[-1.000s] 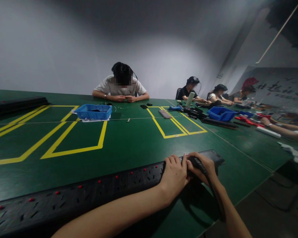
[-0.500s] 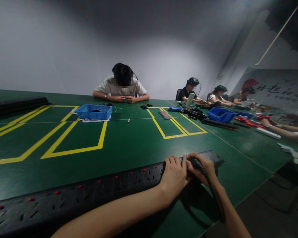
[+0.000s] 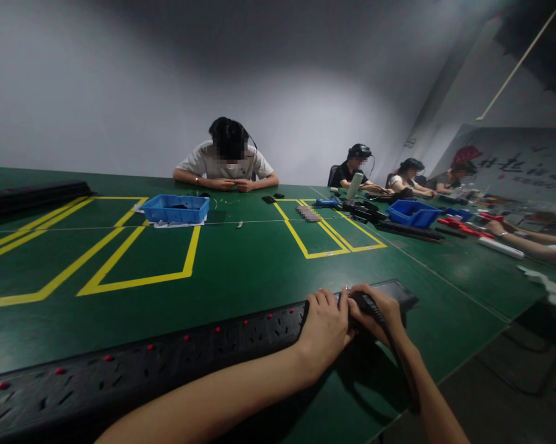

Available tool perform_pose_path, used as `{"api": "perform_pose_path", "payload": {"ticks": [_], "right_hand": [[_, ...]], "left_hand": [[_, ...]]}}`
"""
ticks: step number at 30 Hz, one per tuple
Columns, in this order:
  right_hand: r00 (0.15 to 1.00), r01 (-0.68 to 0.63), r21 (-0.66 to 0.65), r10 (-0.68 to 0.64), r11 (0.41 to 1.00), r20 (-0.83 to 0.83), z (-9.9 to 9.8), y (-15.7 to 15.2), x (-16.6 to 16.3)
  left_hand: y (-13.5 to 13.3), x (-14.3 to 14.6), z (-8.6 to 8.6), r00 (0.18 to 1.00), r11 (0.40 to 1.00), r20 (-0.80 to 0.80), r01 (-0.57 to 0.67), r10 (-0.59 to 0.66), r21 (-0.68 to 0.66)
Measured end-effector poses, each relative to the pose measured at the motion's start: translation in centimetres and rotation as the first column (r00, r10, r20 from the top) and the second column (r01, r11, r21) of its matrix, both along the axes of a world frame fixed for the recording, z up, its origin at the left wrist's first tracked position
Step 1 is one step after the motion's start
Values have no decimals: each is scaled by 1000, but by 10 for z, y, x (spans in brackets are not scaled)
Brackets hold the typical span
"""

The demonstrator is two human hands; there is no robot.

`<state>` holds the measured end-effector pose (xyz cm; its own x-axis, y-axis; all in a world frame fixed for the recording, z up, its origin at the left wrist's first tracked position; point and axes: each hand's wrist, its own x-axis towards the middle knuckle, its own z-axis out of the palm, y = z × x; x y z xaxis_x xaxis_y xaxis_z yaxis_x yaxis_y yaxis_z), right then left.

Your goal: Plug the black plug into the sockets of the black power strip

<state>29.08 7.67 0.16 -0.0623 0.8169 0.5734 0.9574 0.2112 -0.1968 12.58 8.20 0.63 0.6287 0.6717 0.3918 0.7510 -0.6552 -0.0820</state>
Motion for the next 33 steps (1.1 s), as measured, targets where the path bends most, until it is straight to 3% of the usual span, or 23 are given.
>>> {"api": "perform_pose_path", "payload": {"ticks": [33], "right_hand": [[1000,-18,5,17,1000,2,1,-1,1]], "left_hand": [[0,-1,3,1000,1000,3,4,-4,-12]]}}
